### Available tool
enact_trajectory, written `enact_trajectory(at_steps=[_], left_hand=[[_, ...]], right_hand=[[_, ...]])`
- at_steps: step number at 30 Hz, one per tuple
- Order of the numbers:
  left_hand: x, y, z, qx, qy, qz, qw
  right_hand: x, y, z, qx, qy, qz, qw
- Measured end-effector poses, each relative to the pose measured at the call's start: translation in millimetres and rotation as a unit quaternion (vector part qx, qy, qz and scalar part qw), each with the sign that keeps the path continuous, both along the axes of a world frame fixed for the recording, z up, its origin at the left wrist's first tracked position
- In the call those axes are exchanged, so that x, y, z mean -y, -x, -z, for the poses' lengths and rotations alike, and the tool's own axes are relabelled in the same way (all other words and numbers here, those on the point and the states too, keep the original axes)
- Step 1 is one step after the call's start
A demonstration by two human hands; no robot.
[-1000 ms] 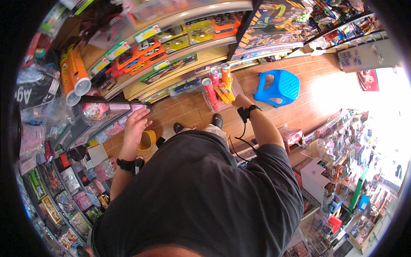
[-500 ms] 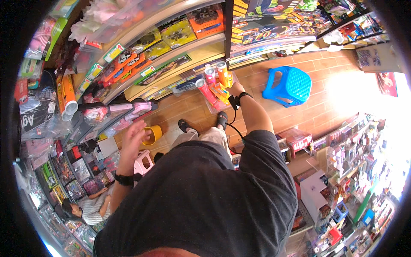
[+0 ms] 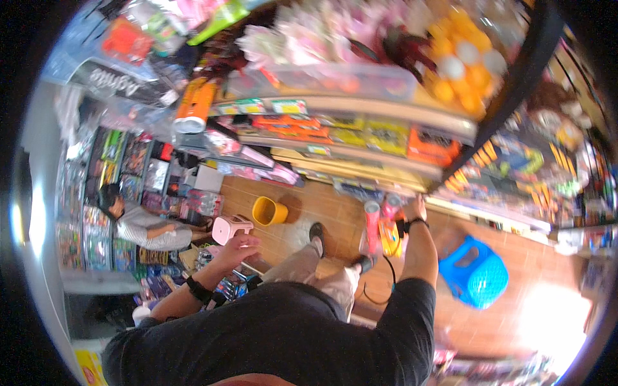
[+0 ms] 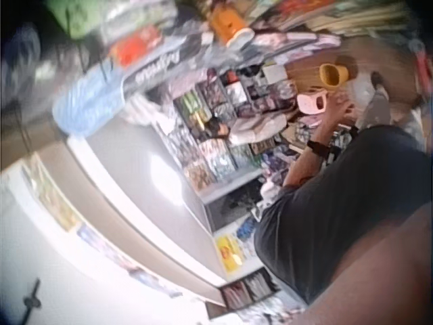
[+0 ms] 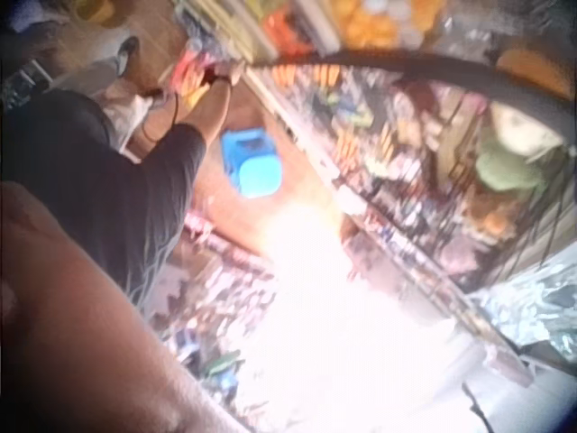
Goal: The person wipes cylindrical containers, a toy ball, and shuttlecock tubes with a white cloth, handling them one at a time before returning them to the store shelves.
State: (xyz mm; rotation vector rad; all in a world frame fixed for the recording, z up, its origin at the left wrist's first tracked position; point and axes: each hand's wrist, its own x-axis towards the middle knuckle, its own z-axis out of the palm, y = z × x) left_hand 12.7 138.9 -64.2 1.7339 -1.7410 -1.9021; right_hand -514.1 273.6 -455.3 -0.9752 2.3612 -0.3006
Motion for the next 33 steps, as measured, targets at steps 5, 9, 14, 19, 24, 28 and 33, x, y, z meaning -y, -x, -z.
enact_trajectory(at_steps=[5, 9, 14, 19, 24, 28, 33], left_hand=[[-7.2, 4.4, -18.8, 0.024, 0.000, -0.010, 1.000], [-0.9, 10.0, -18.0, 0.001, -0.002, 0.033, 0.999], [7.9, 13.9, -14.8, -0.019, -0.022, 0.074, 0.997], [8.8, 10.4, -4.4, -0.080, -0.016, 0.119, 0.990], [21.0, 27.8, 5.4, -0.123, -0.009, 0.192, 0.974], [27.9, 45.8, -11.5, -0.110, -0.037, 0.212, 0.970], [45.1, 44.7, 18.4, -0.162, -0.057, 0.220, 0.960]], right_hand=[[11.8, -12.7, -29.7, 0.039, -0.003, 0.148, 0.988], [-24.8, 17.5, 30.3, 0.001, -0.060, 0.055, 0.997], [-58.3, -19.7, -50.2, -0.020, 0.002, 0.167, 0.986], [-109.5, -57.3, -139.9, -0.041, 0.055, 0.190, 0.979], [-171.1, -76.6, -147.3, -0.125, 0.112, 0.222, 0.960], [-191.5, -92.0, -182.8, -0.184, 0.170, 0.262, 0.932], [-209.7, -125.1, -259.9, -0.198, 0.243, 0.319, 0.895]])
